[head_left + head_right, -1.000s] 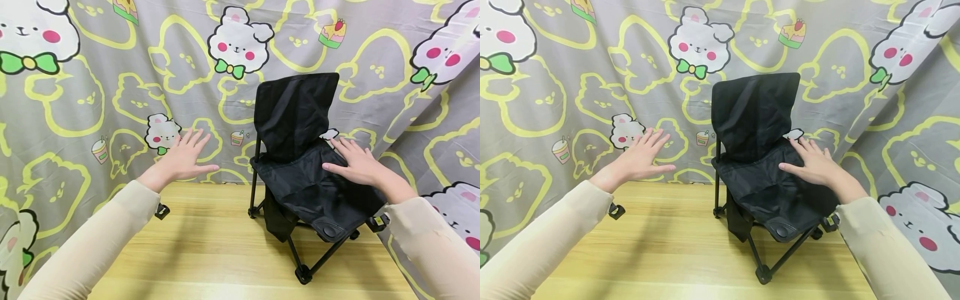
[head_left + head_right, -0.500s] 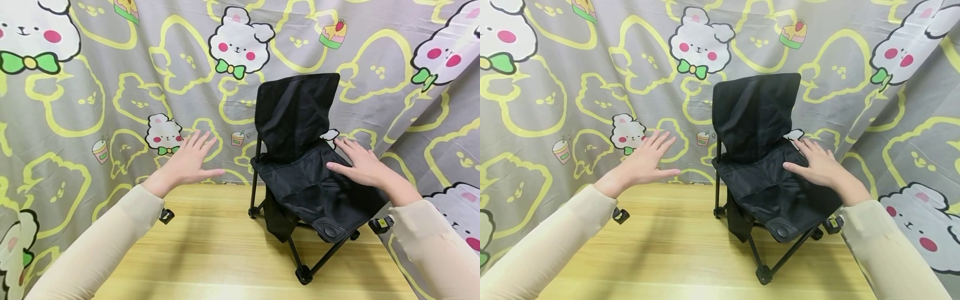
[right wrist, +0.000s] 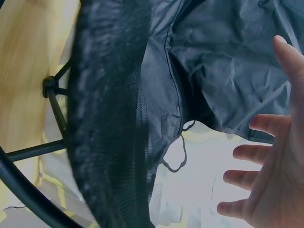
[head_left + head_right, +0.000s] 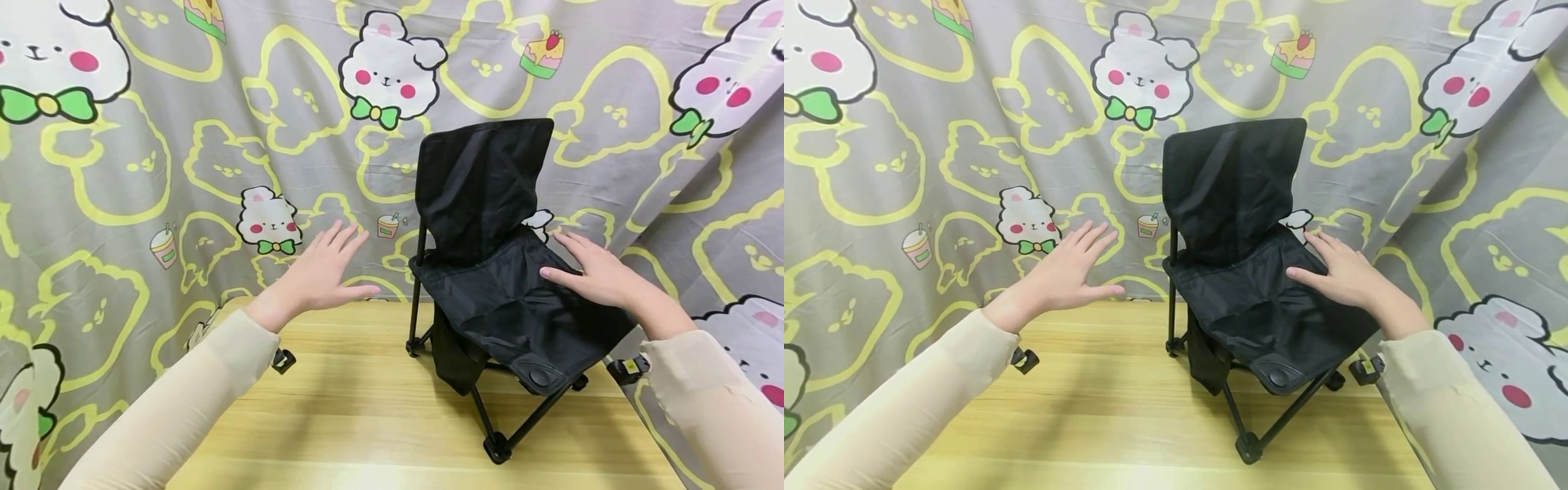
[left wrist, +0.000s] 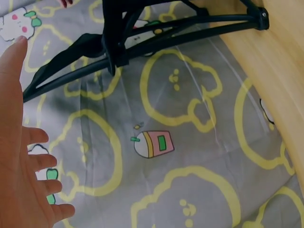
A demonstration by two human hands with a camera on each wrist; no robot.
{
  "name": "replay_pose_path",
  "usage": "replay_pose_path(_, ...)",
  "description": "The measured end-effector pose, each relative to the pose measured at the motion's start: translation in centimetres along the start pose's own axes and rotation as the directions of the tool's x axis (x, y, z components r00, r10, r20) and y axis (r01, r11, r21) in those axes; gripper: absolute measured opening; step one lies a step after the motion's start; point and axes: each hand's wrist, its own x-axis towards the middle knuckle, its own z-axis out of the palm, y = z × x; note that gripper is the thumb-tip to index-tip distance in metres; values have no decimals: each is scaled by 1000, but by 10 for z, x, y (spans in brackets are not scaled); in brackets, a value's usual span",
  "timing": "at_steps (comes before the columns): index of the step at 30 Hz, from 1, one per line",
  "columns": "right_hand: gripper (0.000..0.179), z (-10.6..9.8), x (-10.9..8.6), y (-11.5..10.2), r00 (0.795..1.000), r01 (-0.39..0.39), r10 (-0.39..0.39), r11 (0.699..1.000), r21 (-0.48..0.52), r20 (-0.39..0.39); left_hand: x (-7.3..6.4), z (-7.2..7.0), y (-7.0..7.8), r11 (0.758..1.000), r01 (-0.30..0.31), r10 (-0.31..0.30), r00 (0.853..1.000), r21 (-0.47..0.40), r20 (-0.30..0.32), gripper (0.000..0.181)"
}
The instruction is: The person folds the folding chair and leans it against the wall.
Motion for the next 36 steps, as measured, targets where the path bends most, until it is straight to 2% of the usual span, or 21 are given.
replay_pose_path(12,95,6,-6,8,999,-35,34,999,34,26,0,11,14,998,-53,52,998,-17,-30,107)
replay_pose_path(17,92,9,-9,12,999,-31,30,998,49,25,-1,18,18,997,-67,66,997,-46,-31,106)
replay_pose_path(27,94,9,-13,19,999,-45,44,998,44,29,0,34,25,990,-123,118,990,-69,-71,103)
replay_pose_path(36,87,11,-16,27,999,-39,39,999,35,0,1,42,38,983,-157,149,985,-93,-86,98)
